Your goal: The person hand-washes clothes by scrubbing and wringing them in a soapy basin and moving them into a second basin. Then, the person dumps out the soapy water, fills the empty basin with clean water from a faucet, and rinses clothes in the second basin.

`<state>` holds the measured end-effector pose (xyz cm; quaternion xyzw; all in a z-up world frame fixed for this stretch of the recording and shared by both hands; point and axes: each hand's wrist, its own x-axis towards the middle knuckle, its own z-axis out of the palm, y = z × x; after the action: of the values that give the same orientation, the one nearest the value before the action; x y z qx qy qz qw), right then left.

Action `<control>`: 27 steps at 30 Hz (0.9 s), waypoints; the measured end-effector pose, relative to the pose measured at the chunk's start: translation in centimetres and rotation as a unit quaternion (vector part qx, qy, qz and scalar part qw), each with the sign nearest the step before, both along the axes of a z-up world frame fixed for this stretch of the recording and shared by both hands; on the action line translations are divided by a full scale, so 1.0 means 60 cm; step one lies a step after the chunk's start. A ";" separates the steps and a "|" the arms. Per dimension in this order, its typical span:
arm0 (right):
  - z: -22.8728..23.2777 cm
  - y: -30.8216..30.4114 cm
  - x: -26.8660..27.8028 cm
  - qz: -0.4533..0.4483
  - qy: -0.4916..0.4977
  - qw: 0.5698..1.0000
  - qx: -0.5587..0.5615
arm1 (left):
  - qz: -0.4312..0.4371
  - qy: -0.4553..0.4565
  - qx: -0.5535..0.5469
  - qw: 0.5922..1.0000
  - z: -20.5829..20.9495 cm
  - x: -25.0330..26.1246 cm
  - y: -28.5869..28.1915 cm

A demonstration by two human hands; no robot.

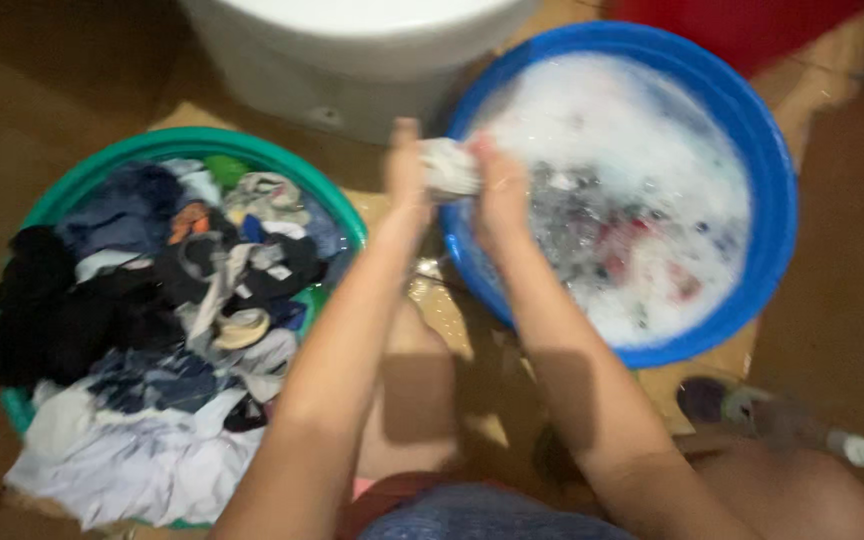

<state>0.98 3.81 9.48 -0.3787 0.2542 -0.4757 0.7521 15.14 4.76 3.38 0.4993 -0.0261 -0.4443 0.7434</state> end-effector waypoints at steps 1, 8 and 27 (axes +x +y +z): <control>-0.014 0.027 0.037 0.051 0.086 0.995 0.000 | 0.032 -0.043 -0.009 0.999 0.021 0.059 0.051; -0.122 0.058 0.030 -0.003 0.476 0.827 -0.300 | 0.222 -0.754 0.381 0.487 0.041 0.165 0.320; 0.036 0.015 -0.229 -0.233 0.462 0.790 -0.329 | -0.376 0.128 -0.004 0.918 -0.158 -0.301 -0.108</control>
<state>-12.77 4.73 11.66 -0.7074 0.4801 -0.4593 0.2410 -2.93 -1.70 -6.12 0.3890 -0.1180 -0.7508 0.5207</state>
